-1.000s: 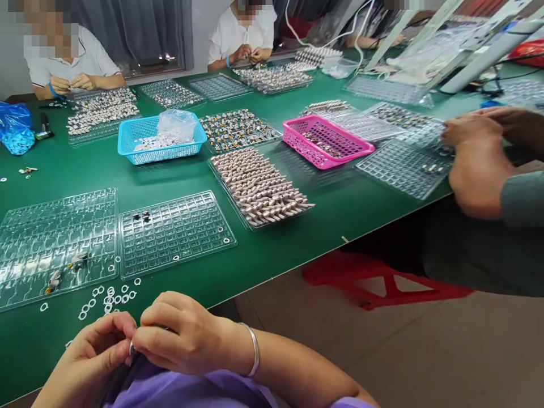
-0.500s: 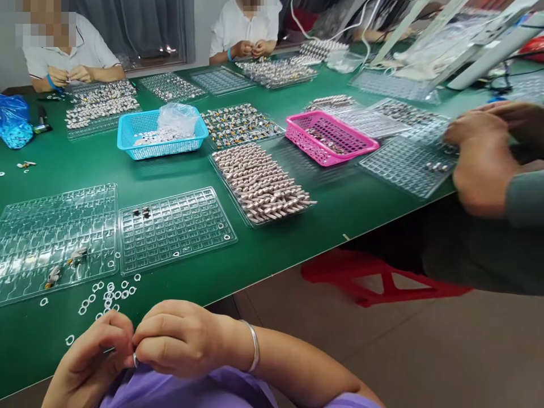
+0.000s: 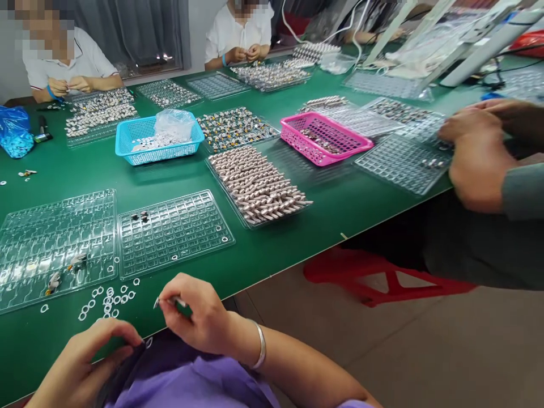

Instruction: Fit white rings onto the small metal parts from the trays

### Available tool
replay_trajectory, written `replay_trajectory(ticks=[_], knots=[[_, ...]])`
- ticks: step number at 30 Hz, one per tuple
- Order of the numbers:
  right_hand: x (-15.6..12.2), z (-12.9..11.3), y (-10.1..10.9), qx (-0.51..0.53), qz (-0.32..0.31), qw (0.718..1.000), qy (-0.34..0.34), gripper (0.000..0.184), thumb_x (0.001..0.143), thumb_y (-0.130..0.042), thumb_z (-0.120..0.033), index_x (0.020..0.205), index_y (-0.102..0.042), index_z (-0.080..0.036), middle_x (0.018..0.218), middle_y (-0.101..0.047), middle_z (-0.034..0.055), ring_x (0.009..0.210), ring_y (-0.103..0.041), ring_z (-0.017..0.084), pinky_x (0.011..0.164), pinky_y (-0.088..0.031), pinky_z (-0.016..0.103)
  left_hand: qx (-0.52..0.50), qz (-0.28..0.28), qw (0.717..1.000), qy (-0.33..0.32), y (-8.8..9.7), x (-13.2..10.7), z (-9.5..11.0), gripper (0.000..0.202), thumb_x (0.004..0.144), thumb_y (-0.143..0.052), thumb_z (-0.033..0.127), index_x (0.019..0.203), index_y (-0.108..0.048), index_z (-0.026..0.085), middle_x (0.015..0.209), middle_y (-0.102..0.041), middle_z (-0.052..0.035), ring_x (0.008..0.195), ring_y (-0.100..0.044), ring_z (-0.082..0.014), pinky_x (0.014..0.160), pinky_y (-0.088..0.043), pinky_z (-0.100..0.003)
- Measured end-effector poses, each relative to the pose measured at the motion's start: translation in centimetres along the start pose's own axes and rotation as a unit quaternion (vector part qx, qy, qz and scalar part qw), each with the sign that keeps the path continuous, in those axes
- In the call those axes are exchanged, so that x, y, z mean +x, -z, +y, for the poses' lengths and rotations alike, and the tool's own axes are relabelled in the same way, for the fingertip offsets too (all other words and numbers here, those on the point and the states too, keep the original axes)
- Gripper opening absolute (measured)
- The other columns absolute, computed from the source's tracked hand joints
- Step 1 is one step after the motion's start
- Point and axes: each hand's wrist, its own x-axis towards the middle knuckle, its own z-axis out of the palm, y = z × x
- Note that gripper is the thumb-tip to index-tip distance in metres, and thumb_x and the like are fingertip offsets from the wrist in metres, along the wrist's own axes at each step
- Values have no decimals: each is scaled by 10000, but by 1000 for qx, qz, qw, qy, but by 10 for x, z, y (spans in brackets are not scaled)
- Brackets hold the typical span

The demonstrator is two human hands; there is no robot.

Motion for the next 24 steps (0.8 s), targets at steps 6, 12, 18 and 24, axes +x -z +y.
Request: replay_trajectory(ticks=[6,12,18,24], knots=[[6,15,-2,27,10,985,-170,68,876,-538,-208,814,-558,-188,676,-561,-13,588,-514,104,568,-443,217,213,98,972,20,37,82,-35,187,895,-538,301,890,-701,209,905,-759,-46,848,-697,-231,782,-534,-337],[3,25,-8,64,6,969,-240,83,844,-559,-219,771,-560,-178,627,-502,-36,546,-449,92,535,-391,216,271,135,952,44,46,173,-65,170,826,-573,258,835,-721,176,826,-667,-108,851,-629,-313,788,-495,-444],[3,23,-2,70,-5,968,-243,90,856,-554,-220,780,-564,-173,659,-511,-29,582,-458,96,569,-395,221,241,132,961,36,36,176,-57,138,830,-544,246,796,-663,183,843,-662,-102,877,-644,-306,809,-503,-441],[10,13,3,99,1,961,-257,79,848,-557,-219,784,-556,-173,693,-529,-17,624,-478,104,590,-410,223,142,102,984,17,10,104,-13,119,893,-556,312,895,-617,210,848,-743,-13,701,-707,-163,655,-559,-258]])
